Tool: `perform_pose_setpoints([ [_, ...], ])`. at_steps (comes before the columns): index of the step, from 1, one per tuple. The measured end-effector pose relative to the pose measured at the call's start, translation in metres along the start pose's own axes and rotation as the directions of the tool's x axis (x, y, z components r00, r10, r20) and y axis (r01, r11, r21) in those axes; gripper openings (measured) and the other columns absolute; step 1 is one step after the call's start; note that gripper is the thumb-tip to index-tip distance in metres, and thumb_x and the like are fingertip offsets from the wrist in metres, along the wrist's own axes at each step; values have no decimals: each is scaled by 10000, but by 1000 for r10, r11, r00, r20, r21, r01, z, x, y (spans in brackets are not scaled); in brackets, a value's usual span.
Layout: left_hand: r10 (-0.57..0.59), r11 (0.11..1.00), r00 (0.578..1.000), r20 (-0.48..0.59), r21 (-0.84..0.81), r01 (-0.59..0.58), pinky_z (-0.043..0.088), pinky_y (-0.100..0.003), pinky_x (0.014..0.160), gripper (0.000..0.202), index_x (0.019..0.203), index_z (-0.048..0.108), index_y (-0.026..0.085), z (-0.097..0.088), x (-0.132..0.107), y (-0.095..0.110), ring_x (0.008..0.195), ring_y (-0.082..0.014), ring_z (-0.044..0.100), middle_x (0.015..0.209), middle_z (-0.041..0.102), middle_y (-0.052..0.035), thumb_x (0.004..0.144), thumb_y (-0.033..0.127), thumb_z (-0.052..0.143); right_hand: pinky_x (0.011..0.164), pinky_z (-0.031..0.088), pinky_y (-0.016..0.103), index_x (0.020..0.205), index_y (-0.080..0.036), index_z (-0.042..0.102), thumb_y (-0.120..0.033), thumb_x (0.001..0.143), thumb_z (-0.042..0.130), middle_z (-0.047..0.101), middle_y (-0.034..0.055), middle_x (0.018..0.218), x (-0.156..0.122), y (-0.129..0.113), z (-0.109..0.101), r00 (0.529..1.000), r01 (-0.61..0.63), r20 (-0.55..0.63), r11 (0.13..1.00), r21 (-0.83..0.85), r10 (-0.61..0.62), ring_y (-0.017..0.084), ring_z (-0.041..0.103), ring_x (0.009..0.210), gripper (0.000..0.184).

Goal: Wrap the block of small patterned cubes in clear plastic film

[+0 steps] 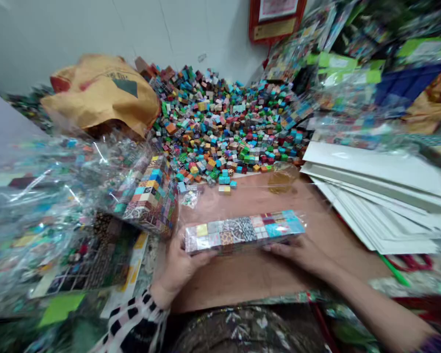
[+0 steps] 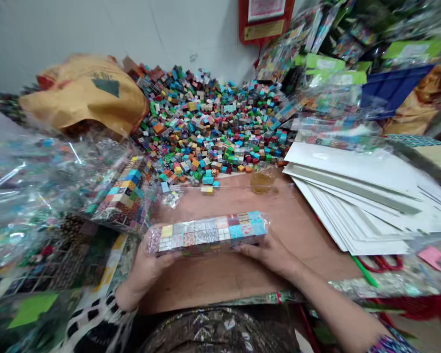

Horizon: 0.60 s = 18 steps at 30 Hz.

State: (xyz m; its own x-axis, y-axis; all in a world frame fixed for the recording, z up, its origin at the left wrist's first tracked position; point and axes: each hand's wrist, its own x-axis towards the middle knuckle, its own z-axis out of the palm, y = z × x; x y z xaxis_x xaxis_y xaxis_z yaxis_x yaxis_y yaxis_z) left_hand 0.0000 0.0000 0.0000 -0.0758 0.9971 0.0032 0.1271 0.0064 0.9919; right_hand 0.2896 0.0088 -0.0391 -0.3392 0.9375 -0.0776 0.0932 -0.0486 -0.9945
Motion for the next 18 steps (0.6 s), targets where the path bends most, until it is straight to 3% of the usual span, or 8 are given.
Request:
perform_pose_setpoints([
  [8, -24, 996, 1000, -6, -84, 24, 607, -336, 755, 528, 892, 644, 141, 8, -1, 1, 780, -233, 729, 850, 757, -87, 448, 286, 888, 1023, 488, 479, 1037, -216, 682, -457, 753, 749, 724, 79, 1100, 5, 13, -1, 1000, 9, 27, 999, -53, -8, 267, 667, 1033, 379],
  [18, -10, 999, 1000, -11, -47, 9, 580, -357, 869, 577, 966, 653, 133, 5, 0, -13, 889, -243, 724, 961, 754, -114, 467, 313, 879, 1020, 494, 475, 1066, -228, 686, -441, 787, 724, 719, 77, 1131, 9, 11, -4, 992, -2, 123, 999, -53, 9, 277, 659, 1061, 353],
])
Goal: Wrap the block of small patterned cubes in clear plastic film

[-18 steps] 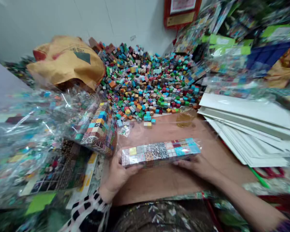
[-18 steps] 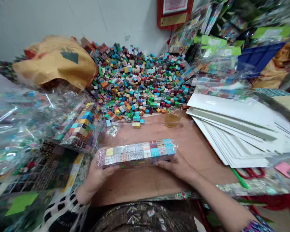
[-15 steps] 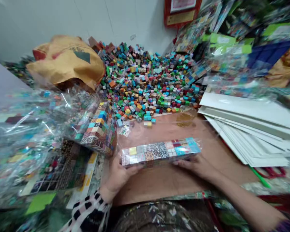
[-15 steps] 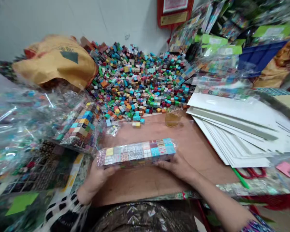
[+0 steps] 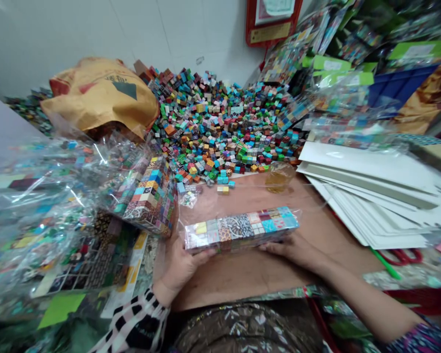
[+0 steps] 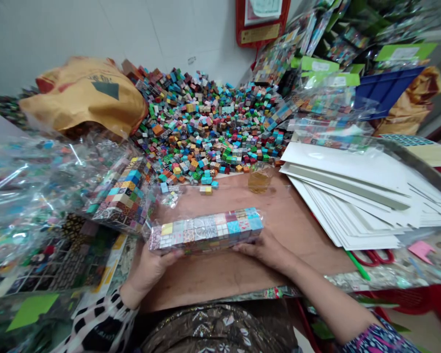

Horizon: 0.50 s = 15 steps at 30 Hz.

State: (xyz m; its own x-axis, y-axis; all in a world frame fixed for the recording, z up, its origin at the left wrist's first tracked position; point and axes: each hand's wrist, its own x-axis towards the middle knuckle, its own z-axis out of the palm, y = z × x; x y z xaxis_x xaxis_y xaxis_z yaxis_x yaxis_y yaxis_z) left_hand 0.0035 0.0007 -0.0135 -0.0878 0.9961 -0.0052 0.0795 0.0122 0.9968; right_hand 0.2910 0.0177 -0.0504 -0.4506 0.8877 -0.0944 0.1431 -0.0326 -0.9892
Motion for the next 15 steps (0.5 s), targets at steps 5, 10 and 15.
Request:
perform_pose_setpoints([
  [5, 20, 997, 1000, 6, 69, -20, 576, -387, 895, 555, 984, 643, 135, -6, 2, -10, 922, -258, 718, 998, 746, -120, 518, 336, 867, 985, 511, 484, 1000, -203, 684, -406, 757, 745, 722, 81, 1079, 3, -1, -4, 999, 37, 19, 999, -33, -36, 277, 662, 1018, 322],
  [10, 66, 987, 995, 76, 143, -77, 568, -395, 927, 541, 1032, 640, 143, -14, 9, -20, 963, -261, 710, 1044, 739, -111, 572, 328, 856, 954, 524, 477, 1018, -194, 664, -382, 724, 765, 708, 70, 1077, 4, 1, -5, 999, 35, -19, 998, -60, -36, 264, 656, 1000, 363],
  [15, 91, 977, 991, 98, 184, -108, 556, -425, 950, 584, 1078, 648, 144, -15, 12, -22, 979, -279, 706, 1050, 738, -113, 570, 341, 859, 996, 497, 460, 1097, -180, 648, -338, 752, 740, 686, 73, 1137, 2, 3, -4, 996, 69, -53, 991, -117, -76, 247, 629, 1044, 390],
])
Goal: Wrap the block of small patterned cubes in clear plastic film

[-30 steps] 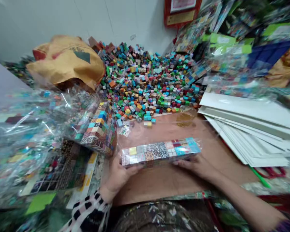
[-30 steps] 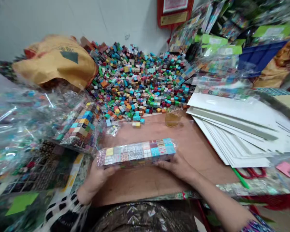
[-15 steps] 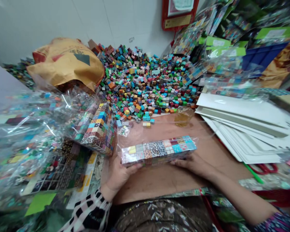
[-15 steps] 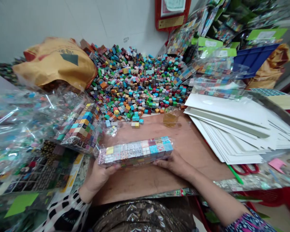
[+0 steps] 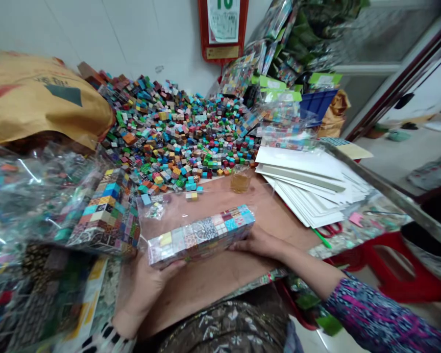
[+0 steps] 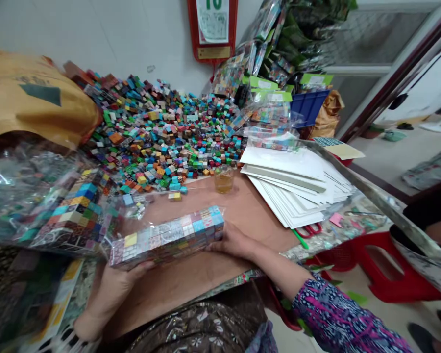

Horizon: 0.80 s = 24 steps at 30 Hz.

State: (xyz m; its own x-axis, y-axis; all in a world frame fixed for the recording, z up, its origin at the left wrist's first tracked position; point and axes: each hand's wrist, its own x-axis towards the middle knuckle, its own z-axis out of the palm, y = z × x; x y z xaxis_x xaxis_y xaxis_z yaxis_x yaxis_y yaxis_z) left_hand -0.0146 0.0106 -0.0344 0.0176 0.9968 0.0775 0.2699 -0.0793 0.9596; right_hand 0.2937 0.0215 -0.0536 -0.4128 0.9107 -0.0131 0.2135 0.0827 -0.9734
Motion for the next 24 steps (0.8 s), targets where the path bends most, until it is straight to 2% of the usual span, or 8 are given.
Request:
perform_pose_setpoints([
  [5, 30, 997, 998, -64, 68, -25, 516, -490, 992, 583, 1014, 694, 139, 1, -2, 0, 1001, -316, 696, 1018, 739, -127, 533, 417, 868, 985, 497, 470, 1057, -180, 649, -337, 725, 762, 688, 75, 1106, 0, 0, 0, 1000, -26, -14, 1000, 9, 26, 262, 630, 1034, 384],
  [12, 23, 999, 1000, -19, 43, -22, 523, -476, 982, 623, 1043, 686, 123, 1, 1, 1, 993, -305, 697, 1018, 735, -126, 527, 419, 871, 982, 499, 464, 1039, -172, 630, -341, 635, 834, 708, 77, 1098, 4, -12, -2, 994, -89, 81, 974, 206, 73, 243, 658, 1000, 483],
  [18, 16, 1000, 1000, -18, -6, -17, 500, -500, 997, 541, 962, 719, 150, 0, 1, 4, 980, -315, 694, 971, 741, -121, 503, 379, 893, 1008, 486, 473, 1038, -167, 638, -357, 586, 868, 709, 83, 1108, 5, -13, 1, 996, -81, -7, 966, 244, 85, 257, 650, 1039, 541],
  [21, 27, 999, 999, -19, -20, -27, 527, -496, 955, 523, 934, 733, 163, 1, 2, 9, 936, -316, 702, 946, 747, -115, 480, 361, 900, 997, 494, 478, 1023, -173, 650, -393, 574, 873, 716, 75, 1095, 6, -11, 2, 996, -87, -1, 964, 251, 90, 256, 657, 1023, 548],
  [24, 34, 999, 999, -19, 7, -34, 498, -485, 996, 500, 923, 739, 166, 1, 2, 13, 985, -316, 689, 980, 744, -121, 493, 369, 894, 996, 494, 481, 1023, -167, 656, -417, 575, 873, 720, 78, 1091, 6, -9, 2, 997, -75, 9, 965, 250, 75, 252, 663, 1008, 557],
])
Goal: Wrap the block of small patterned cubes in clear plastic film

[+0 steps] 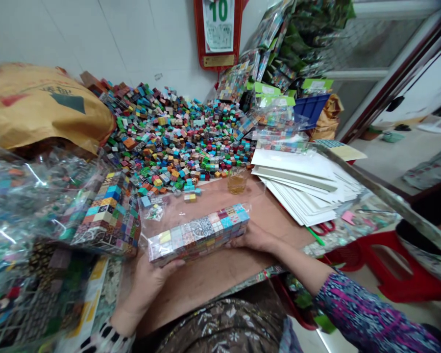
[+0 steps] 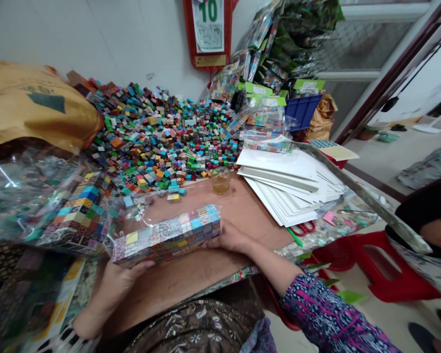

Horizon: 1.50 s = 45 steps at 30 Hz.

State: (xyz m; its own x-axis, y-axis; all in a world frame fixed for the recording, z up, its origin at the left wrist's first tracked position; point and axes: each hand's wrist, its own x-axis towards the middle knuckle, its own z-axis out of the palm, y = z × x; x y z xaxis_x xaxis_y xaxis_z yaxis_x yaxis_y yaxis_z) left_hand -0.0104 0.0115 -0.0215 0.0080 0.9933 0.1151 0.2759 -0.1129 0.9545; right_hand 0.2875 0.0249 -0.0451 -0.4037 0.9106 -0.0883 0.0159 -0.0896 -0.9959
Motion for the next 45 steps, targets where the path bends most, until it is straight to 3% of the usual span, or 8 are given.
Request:
perform_pose_setpoints([
  [5, -54, 997, 998, 43, -58, 56, 515, -471, 972, 585, 986, 706, 146, 0, -8, 5, 1012, -319, 677, 1038, 730, -139, 497, 406, 896, 1002, 483, 510, 1017, -157, 663, -449, 621, 848, 714, 107, 1101, -2, 1, 1, 1000, 7, 5, 1000, -28, -7, 271, 664, 1013, 525],
  [10, -25, 929, 998, 61, -366, 46, 536, -365, 908, 869, 1236, 622, 168, -10, -6, 19, 1114, -304, 629, 1221, 661, -149, 518, 606, 844, 1021, 476, 502, 1059, -160, 650, -432, 640, 831, 707, 115, 1135, -3, 2, 2, 1000, -7, 19, 1000, -25, 8, 281, 654, 1046, 531],
  [12, -33, 899, 999, 40, -436, 47, 522, -356, 910, 763, 1204, 647, 171, -15, 0, 34, 1122, -285, 618, 1202, 670, -143, 655, 697, 713, 1021, 480, 492, 1061, -167, 647, -423, 643, 826, 708, 115, 1139, -4, 2, 3, 1000, -6, 9, 1000, -18, 6, 284, 652, 1054, 522],
  [18, -97, 889, 991, -95, -455, 43, 513, -315, 841, 334, 869, 702, 160, -16, 15, 72, 865, -190, 674, 882, 737, -80, 736, 460, 768, 1011, 491, 497, 1058, -171, 638, -403, 658, 817, 707, 121, 1138, -5, 4, 3, 1000, -13, 1, 1000, -23, 13, 290, 657, 1048, 496],
  [26, 70, 831, 967, -244, -522, -192, 530, -291, 840, 198, 808, 728, 213, -6, 6, 78, 777, -151, 696, 776, 740, -20, 739, 385, 799, 1018, 483, 517, 1059, -182, 636, -446, 649, 827, 711, 106, 1125, -5, 4, 4, 1000, -13, -3, 999, -36, 13, 281, 660, 1040, 524],
  [36, 262, 855, 928, -266, -382, -352, 480, -365, 1026, 64, 866, 759, 248, -13, -7, 81, 917, -174, 700, 899, 753, -10, 833, 284, 718, 1045, 459, 525, 1070, -183, 648, -478, 674, 806, 693, 115, 1171, -9, -4, 5, 1000, 17, -21, 995, -99, -20, 306, 639, 1090, 519],
  [41, 114, 844, 954, -278, -479, -241, 529, -329, 928, 323, 1096, 673, 258, -16, -11, 73, 968, -182, 687, 1080, 714, -39, 797, 351, 750, 1036, 468, 523, 1066, -180, 646, -480, 674, 805, 697, 116, 1161, -8, -4, 5, 1000, 14, -24, 995, -97, -16, 302, 644, 1077, 519],
  [45, -54, 855, 941, -334, -503, -129, 528, -220, 783, 265, 857, 644, 202, -16, -17, 61, 795, -111, 654, 859, 693, 2, 737, 381, 798, 1037, 470, 516, 1080, -182, 639, -476, 675, 802, 695, 105, 1171, -8, -3, 5, 1000, 0, -22, 996, -87, -2, 297, 643, 1086, 527],
])
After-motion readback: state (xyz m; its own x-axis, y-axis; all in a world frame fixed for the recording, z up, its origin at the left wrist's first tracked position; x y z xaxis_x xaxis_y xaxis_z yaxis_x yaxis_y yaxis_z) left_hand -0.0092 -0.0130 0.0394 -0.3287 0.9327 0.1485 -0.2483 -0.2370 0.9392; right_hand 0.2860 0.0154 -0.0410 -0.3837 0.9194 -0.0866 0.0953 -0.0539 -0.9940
